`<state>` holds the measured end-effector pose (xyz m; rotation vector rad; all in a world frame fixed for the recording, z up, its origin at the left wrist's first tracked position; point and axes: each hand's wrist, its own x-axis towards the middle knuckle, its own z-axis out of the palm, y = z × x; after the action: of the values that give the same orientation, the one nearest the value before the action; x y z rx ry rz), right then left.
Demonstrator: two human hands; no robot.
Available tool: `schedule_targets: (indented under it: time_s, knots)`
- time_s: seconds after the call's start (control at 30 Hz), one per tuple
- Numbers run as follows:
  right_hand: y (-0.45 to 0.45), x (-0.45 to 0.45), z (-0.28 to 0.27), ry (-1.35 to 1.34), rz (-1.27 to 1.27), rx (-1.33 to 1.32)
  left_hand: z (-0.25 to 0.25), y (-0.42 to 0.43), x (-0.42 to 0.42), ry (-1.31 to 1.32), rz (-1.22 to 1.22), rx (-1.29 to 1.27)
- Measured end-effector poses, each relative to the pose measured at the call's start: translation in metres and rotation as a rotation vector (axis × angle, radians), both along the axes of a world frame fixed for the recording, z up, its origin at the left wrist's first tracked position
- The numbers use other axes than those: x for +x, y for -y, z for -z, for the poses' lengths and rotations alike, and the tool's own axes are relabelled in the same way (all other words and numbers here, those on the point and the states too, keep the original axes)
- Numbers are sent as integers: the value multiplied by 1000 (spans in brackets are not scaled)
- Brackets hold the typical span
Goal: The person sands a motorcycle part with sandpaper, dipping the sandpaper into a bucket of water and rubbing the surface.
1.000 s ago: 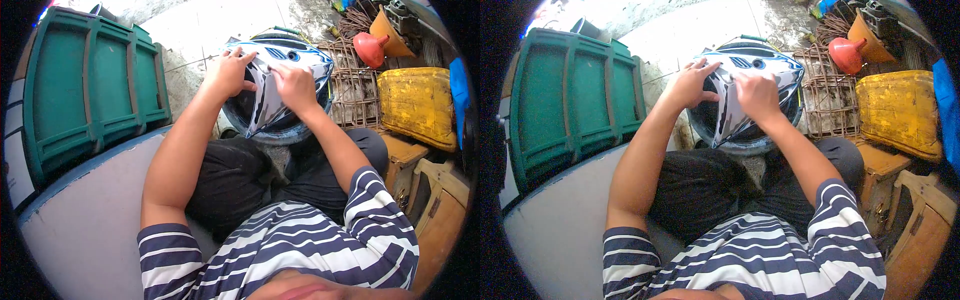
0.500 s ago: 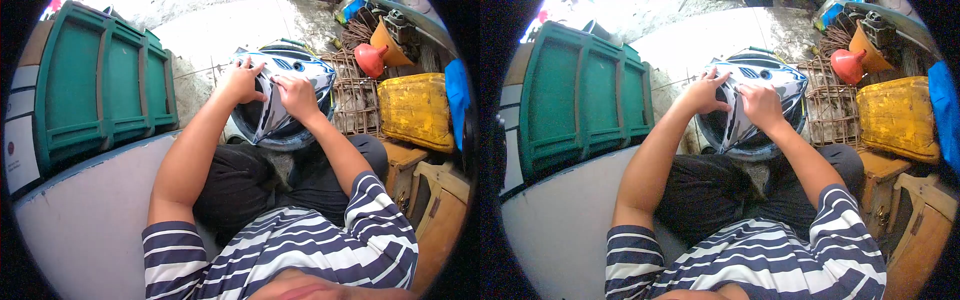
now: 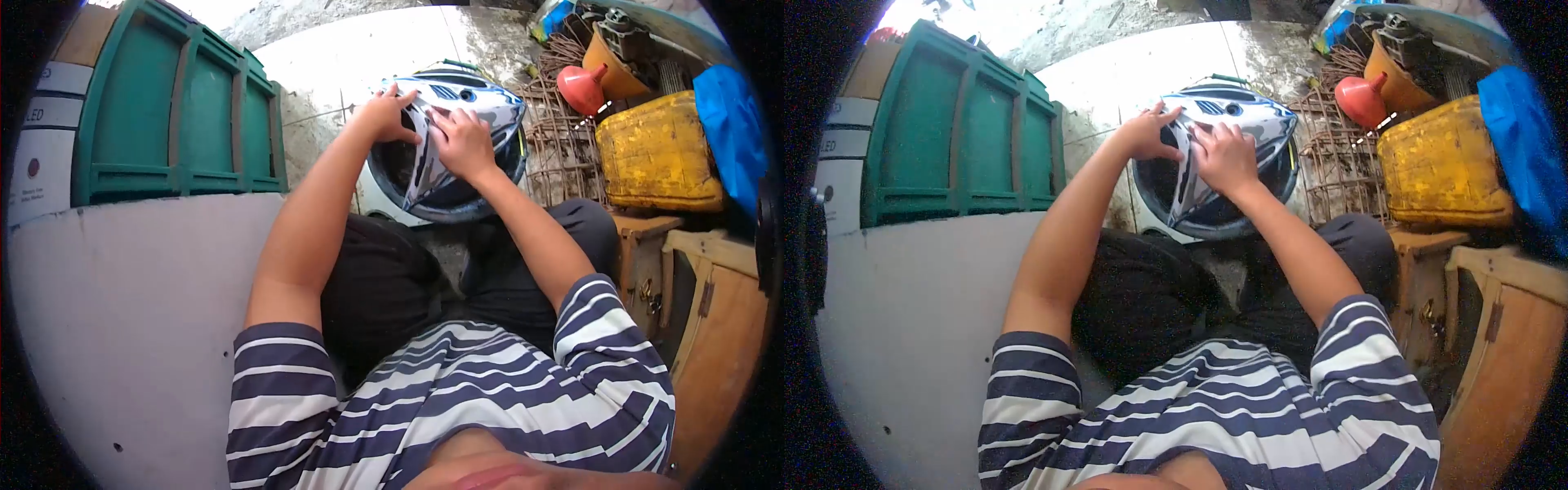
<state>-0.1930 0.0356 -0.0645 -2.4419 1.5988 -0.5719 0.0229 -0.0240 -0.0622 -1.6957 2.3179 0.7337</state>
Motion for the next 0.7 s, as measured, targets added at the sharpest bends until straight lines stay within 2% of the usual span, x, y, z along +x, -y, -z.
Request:
schedule_targets:
  time_s: [0.1,0.23,0.33,0.57,0.7]
  knots:
    - [19,12,-3,-16,64,176,-5,2,-1,7,-8,20]
    - [-5,-1,-2,14,59,-30,-4,-2,0,-2,-8,-12]
    - [-26,-13,-2,-33,105,52,-5,1,-4,43,6,-1]
    - [9,11,-20,-73,103,166,-3,-2,-3,42,21,-38]
    - [-25,-7,-4,-54,135,82,-5,7,2,39,47,-11]
